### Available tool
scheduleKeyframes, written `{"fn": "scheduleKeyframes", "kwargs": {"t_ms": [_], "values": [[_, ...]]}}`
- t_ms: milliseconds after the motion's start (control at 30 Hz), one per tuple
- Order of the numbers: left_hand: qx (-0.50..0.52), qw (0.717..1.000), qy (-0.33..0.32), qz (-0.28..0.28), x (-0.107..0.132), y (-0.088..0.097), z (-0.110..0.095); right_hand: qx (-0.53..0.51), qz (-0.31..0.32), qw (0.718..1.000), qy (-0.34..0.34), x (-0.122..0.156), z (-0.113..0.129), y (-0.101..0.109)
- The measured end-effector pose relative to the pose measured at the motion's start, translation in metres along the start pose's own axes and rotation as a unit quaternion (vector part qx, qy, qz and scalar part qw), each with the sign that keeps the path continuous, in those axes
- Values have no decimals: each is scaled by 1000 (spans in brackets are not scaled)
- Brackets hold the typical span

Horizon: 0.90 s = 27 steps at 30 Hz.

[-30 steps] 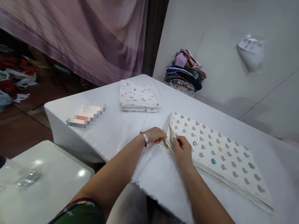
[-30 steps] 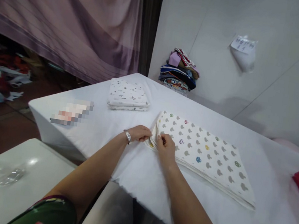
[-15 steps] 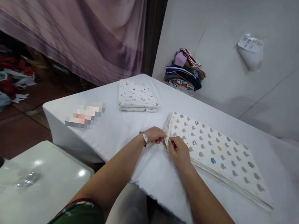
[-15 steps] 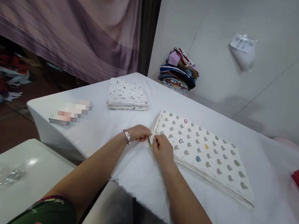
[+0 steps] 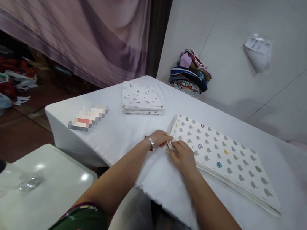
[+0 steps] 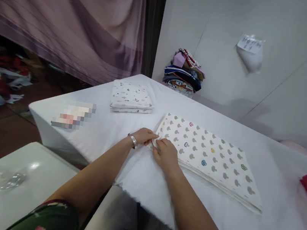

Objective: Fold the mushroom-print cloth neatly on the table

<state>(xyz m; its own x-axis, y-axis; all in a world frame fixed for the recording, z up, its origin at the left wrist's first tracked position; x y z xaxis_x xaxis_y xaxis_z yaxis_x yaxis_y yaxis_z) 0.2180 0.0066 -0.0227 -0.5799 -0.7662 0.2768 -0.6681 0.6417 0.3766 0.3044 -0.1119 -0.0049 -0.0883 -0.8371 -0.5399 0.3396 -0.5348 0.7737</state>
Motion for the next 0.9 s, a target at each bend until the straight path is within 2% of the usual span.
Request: {"fn": "scheduleKeyframes", "kwargs": {"t_ms": [167,433,700,800,900], "values": [[-89,995,-17,-27,-1,1,1,17,19,1000,-4,1,-3,-3],[-56,998,-1,-23,-8,0,6,42,54,998,-12,1,-1,-2],[-166,985,-11,-51,-4,2,0,84,68,994,16,4,3,-10],[-200,977,-34,-61,-2,2,-3,84,71,994,27,8,3,-5],[-200,977,-38,-61,-2,3,-5,63,72,995,39,18,-1,9]]}}
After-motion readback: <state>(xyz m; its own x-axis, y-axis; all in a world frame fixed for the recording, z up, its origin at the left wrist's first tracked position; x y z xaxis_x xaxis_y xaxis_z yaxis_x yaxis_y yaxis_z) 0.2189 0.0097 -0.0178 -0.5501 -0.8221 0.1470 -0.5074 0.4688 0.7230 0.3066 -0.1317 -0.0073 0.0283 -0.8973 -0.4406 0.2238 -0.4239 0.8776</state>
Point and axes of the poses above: each hand's wrist, its own x-axis away from the middle knuckle, its own y-axis out of the back of the hand, z = x × y, the point moved 4 cm from there along -x, towards the middle knuckle, and after that the axes turned 7 degrees about -z, right-handed, at the moved point
